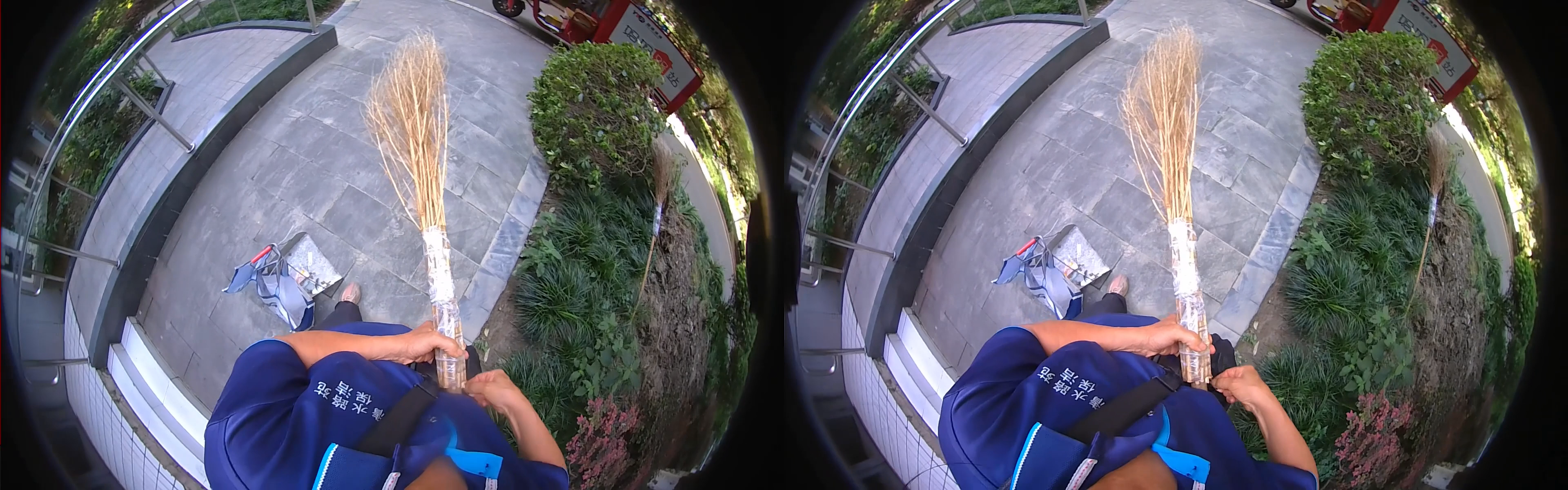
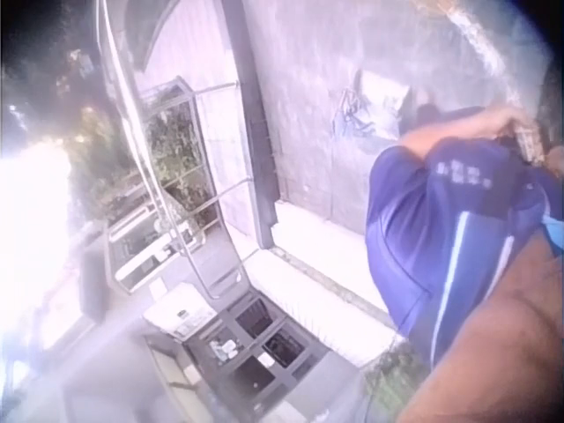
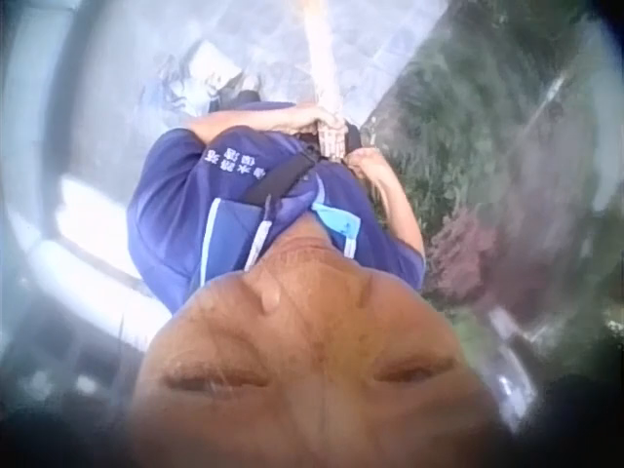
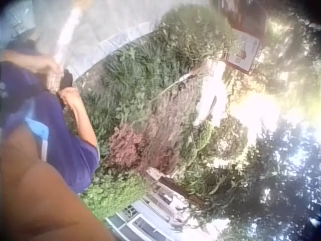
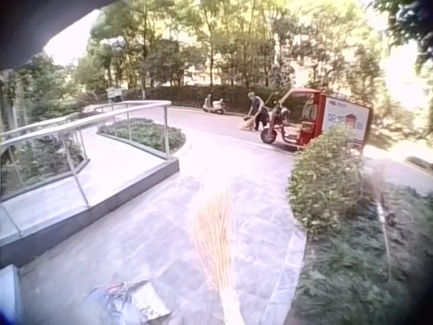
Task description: The person assembles a broom by inserting a handle into a broom head, picks up a dustpan, and walks along a paved pathway carrying the cleaning supplies.
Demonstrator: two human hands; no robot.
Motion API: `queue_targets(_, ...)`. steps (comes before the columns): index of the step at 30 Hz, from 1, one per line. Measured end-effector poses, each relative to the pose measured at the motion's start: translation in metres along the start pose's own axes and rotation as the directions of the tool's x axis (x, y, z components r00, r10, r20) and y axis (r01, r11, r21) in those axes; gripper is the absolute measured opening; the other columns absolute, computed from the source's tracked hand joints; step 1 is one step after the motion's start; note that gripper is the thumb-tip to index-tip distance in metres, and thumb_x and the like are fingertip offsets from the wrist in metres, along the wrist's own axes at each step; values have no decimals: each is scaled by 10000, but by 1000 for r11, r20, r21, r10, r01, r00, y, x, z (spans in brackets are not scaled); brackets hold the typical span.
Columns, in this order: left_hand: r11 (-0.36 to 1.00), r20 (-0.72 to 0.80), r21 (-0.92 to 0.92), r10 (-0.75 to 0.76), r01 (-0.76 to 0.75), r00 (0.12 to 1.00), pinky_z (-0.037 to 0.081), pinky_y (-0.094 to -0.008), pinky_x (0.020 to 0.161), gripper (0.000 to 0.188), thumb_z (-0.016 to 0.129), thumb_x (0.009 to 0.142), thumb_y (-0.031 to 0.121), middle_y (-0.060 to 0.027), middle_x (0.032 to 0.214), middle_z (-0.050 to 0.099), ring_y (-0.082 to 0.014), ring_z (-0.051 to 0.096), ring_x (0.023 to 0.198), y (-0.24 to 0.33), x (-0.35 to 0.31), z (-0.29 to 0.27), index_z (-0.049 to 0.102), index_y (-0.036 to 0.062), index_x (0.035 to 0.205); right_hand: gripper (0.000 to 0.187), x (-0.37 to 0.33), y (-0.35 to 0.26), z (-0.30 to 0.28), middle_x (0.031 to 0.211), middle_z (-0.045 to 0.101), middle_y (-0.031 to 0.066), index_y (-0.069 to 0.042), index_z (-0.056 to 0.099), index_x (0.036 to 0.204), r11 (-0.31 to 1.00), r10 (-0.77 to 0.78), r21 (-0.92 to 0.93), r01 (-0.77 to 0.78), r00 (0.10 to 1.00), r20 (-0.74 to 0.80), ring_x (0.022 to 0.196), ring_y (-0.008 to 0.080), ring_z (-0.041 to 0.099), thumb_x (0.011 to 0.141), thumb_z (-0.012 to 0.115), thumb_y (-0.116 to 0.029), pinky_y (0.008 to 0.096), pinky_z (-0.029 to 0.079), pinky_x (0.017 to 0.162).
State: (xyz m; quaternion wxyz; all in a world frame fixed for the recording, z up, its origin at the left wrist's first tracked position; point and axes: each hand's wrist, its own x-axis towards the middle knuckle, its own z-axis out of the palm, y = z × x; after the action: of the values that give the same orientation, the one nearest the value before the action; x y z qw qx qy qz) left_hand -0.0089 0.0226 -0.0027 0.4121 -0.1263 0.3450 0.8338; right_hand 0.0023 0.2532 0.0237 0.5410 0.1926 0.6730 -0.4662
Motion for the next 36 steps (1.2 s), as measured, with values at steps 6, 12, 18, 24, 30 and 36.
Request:
queue_targets(6,1000,-21,10,0,0,1000,501,-321,731,309,674,691,76,-133,895,644,-220,628,854,6,-4,8,587,-30,968,77,-13,11,4,575,555,28,30,628,727,998,56,-3,-57,998,-42,452,88,468,745,642,-44,228,368,409)
queue_targets(12,999,25,49,14,-16,1000,503,-292,680,325,658,684,122,-108,922,647,-190,627,840,0,0,7,585,15,981,77,-16,21,4,561,555,29,20,618,694,989,57,138,-47,996,-73,416,88,445,754,622,-28,228,350,393)
queue_targets(18,983,5,182,-7,6,1000,422,-245,524,315,675,660,176,-60,888,662,-145,622,757,4,3,4,620,40,939,97,-12,15,-5,568,552,31,19,619,750,958,-187,-250,139,966,-178,457,98,480,790,597,-67,234,383,432)
queue_targets(24,962,41,273,-3,-9,999,393,-242,479,298,697,669,198,-49,829,656,-128,600,663,12,2,2,639,51,922,508,-12,-57,14,1030,562,117,63,478,1197,631,-769,-270,727,632,-95,953,164,538,854,577,-297,278,422,843)
queue_targets(30,891,171,451,-21,-59,985,455,-283,645,631,629,768,474,-100,1008,573,-190,545,951,42,-16,-17,496,-21,1134,753,79,-125,60,1200,507,238,78,505,1134,689,-714,502,522,607,349,1133,348,490,660,672,-483,429,370,982)
queue_targets(36,853,270,444,164,-274,949,481,-285,752,405,520,900,355,-112,985,628,-163,598,904,124,-79,-136,575,-13,1061,550,132,-154,67,802,589,135,-21,476,1062,594,-607,804,20,667,432,723,316,605,686,688,-363,465,514,668)
